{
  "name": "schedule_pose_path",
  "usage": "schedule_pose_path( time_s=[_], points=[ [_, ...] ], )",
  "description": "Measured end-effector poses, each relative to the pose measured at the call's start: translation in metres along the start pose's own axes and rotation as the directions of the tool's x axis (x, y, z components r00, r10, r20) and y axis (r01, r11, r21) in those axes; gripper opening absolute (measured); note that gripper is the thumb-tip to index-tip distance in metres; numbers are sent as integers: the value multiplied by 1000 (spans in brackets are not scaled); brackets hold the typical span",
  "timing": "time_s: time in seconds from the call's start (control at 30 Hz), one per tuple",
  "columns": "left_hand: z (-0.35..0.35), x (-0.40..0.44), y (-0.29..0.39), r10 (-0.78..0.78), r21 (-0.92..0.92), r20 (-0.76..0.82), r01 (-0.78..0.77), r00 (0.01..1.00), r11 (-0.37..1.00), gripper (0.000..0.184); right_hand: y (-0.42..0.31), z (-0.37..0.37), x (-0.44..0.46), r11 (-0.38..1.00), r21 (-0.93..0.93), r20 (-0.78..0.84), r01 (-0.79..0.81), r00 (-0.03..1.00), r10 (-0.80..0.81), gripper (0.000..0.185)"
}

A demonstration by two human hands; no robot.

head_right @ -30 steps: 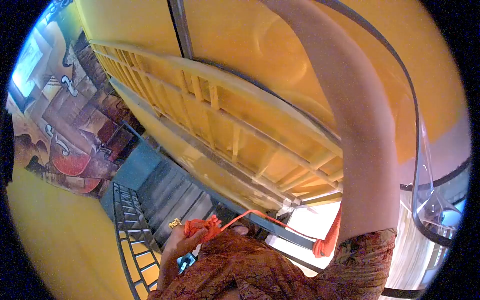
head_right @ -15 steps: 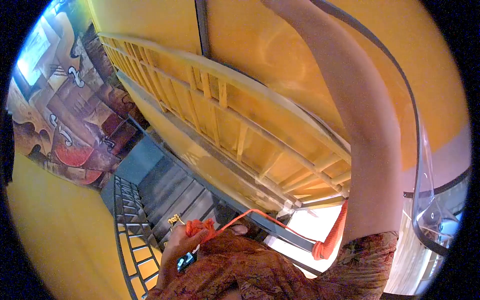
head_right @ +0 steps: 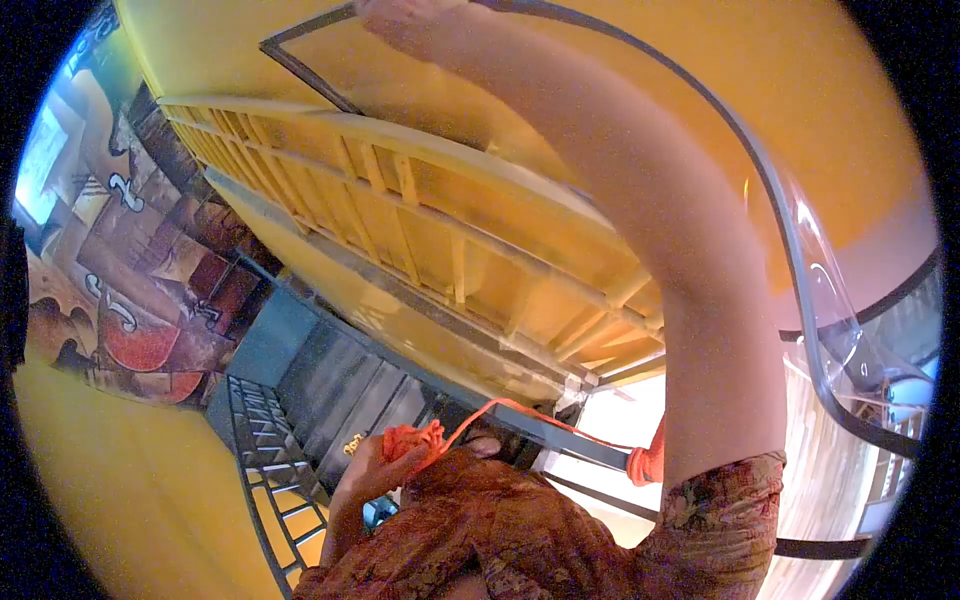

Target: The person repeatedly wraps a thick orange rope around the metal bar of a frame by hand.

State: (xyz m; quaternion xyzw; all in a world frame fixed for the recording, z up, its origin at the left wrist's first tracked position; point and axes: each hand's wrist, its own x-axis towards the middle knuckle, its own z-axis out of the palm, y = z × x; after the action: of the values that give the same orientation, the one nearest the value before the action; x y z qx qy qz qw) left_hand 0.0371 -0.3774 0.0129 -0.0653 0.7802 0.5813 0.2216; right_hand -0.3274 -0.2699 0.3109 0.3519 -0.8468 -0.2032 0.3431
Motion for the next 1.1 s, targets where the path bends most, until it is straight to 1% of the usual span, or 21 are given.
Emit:
schedule_pose_path(
  time_s=[0.07, 0.1, 0.17, 0.23, 0.3, 0.37, 0.43, 0.47, 0.53, 0.57, 0.6, 0.7, 0.77, 0.8, 0.83, 0.87, 0.9, 0.93, 0.97, 1.03, 1.1],
  points=[
    [-2, -8, 23, -86, 78, -24, 87, 996, 993, 32, -10, 11, -7, 968, -235, -370, 92, 912, -177, 19],
    [-3, -9, 26, -87, 82, -20, 88, 996, 993, 32, -19, 17, -7, 968, -234, -367, 89, 914, -173, 19],
    [-5, -11, 28, -204, 68, -28, 205, 979, 976, 29, -38, 21, -8, 888, -204, -806, 412, 444, -391, 14],
    [-7, -7, 19, -130, 24, 5, 130, 992, 991, 28, -58, 8, -38, 856, -230, -665, 462, 568, -485, 10],
    [-7, -5, 22, -60, -6, 84, 61, 995, 998, 30, -85, 21, -58, 832, -20, -794, 554, 497, -350, 16],
    [-5, -5, 40, -11, 65, 76, 6, 997, 998, 35, -112, 21, -107, 838, 234, -688, 493, 693, -215, 19],
    [-8, -1, 44, 96, 187, 164, -126, 982, 974, 38, -150, 37, -163, 749, 514, -663, 418, 748, 37, 22],
    [-10, -1, 48, 21, 361, 126, -66, 992, 930, 38, -166, 45, -201, 596, 713, -517, 369, 851, 91, 23],
    [-18, 3, 45, 0, 620, 61, -38, 998, 784, 37, -214, 71, -284, 466, 885, -82, -9, 981, 174, 18],
    [-30, 6, 36, 42, 710, 54, -68, 998, 701, 36, -237, 81, -325, 451, 868, 161, -209, 977, 142, 16],
    [-43, 10, 23, 94, 802, 4, -60, 996, 595, 35, -261, 96, -366, 466, 757, 508, -457, 861, 20, 17],
    [-94, 31, -13, 153, 935, -36, -21, 987, 355, 32, -267, 77, -464, 417, 595, 751, -687, 660, 17, 21],
    [-137, 37, -39, 633, 888, 97, -354, 768, 294, 30, -274, 91, -528, 359, 414, 861, -837, 488, 143, 21],
    [-134, 23, -6, 350, 677, -201, -128, 915, 725, 29, -261, 85, -557, 354, 466, 802, -811, 556, 219, 15],
    [-131, 11, 28, -61, 299, -361, 177, 930, 938, 28, -251, 73, -572, 176, 470, 736, -865, 494, 462, 14],
    [-153, 8, 25, -65, -73, -314, 44, 947, 996, 24, -233, 61, -583, 118, 421, 724, -899, 412, 553, 17],
    [-178, 7, 21, -52, -444, -271, -77, 961, 893, 21, -213, 45, -587, 54, 399, 726, -916, 351, 591, 21],
    [-186, 2, 34, 85, -540, -266, -221, 960, 812, 17, -201, 31, -590, -16, 404, 676, -915, 286, 679, 25],
    [-192, -5, 50, 219, -627, -278, -350, 935, 697, 14, -193, 31, -601, -56, 381, 687, -923, 242, 685, 26],
    [-196, -8, 72, 383, -106, -748, -667, 542, 738, 22, -184, 28, -612, 0, 384, 591, -923, 246, 768, 25],
    [-220, -21, 100, 376, -135, -739, -670, 560, 730, 24, -181, 29, -617, 119, 348, 566, -930, 310, 764, 27]
  ],
)
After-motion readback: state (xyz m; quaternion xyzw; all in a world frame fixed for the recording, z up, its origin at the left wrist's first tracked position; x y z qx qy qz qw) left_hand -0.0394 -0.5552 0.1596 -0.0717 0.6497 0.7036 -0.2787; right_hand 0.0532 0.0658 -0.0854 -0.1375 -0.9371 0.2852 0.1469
